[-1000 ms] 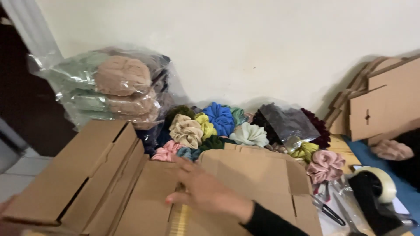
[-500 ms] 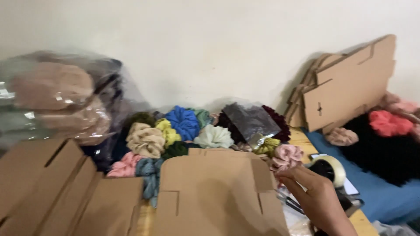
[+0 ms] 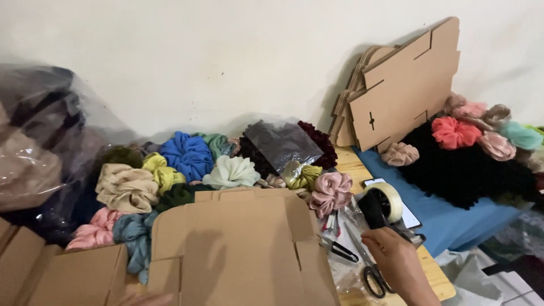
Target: Assembling and sewing scrunchies and then placing them into a cardboard box
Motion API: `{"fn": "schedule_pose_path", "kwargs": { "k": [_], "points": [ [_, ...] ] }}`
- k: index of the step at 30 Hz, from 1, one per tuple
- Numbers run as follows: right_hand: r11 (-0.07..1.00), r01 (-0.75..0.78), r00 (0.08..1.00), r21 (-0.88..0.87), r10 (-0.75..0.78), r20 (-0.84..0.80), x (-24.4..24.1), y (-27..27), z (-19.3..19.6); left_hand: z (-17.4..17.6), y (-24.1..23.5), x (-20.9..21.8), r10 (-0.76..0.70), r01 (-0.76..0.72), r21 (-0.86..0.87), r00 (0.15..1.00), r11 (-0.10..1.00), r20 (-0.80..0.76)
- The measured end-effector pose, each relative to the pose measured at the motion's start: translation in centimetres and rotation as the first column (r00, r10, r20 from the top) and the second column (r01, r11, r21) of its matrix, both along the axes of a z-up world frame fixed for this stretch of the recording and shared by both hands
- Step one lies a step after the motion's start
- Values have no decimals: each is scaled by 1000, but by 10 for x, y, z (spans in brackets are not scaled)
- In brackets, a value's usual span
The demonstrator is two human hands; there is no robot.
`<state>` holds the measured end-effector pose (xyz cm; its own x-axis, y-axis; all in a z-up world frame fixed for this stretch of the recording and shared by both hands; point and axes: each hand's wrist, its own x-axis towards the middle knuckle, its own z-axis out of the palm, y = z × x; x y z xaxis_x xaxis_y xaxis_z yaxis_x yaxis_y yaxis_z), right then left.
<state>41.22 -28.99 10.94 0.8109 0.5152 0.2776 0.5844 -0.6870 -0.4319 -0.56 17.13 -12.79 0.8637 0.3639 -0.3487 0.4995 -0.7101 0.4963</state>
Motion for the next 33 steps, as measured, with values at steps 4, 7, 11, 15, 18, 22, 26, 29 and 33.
{"fn": "schedule_pose_path", "kwargs": {
  "k": [4, 7, 11, 15, 18, 22, 26, 29, 33],
  "points": [
    [993, 31, 999, -113, -35, -28, 5, 10, -6, 142, -98, 57, -196, 12, 284, 750, 959, 632],
    [995, -72, 996, -72, 68, -54, -3, 25, -11, 205, -138, 95, 55, -148, 115, 813, 982, 580],
    [981, -103, 983, -166, 75, -169, 22, 29, -70, 243, -155, 136, 37, -186, 145, 727, 972, 686],
    [959, -149, 987, -243, 129, -100, 23, 38, -74, 237, -141, 180, -17, 22, -1, 804, 1000, 594],
    [940, -174, 974, -294, 120, -190, 31, 40, -69, 196, -132, 205, 102, -49, -101, 774, 994, 625],
    [980, -187, 965, -66, 170, -200, 33, 39, -42, 158, -116, 219, 382, -247, -297, 697, 922, 607],
    [992, -55, 972, -113, 28, -234, 31, 69, 27, 165, -109, 213, 344, -222, -266, 694, 938, 632],
    [998, -52, 988, -32, 47, -149, 58, 98, 47, 153, -109, 212, 269, -194, -187, 683, 963, 679],
    [991, -48, 993, 125, 61, -102, 88, 157, 67, 147, -106, 212, 281, -147, -244, 620, 959, 732]
  ]
}}
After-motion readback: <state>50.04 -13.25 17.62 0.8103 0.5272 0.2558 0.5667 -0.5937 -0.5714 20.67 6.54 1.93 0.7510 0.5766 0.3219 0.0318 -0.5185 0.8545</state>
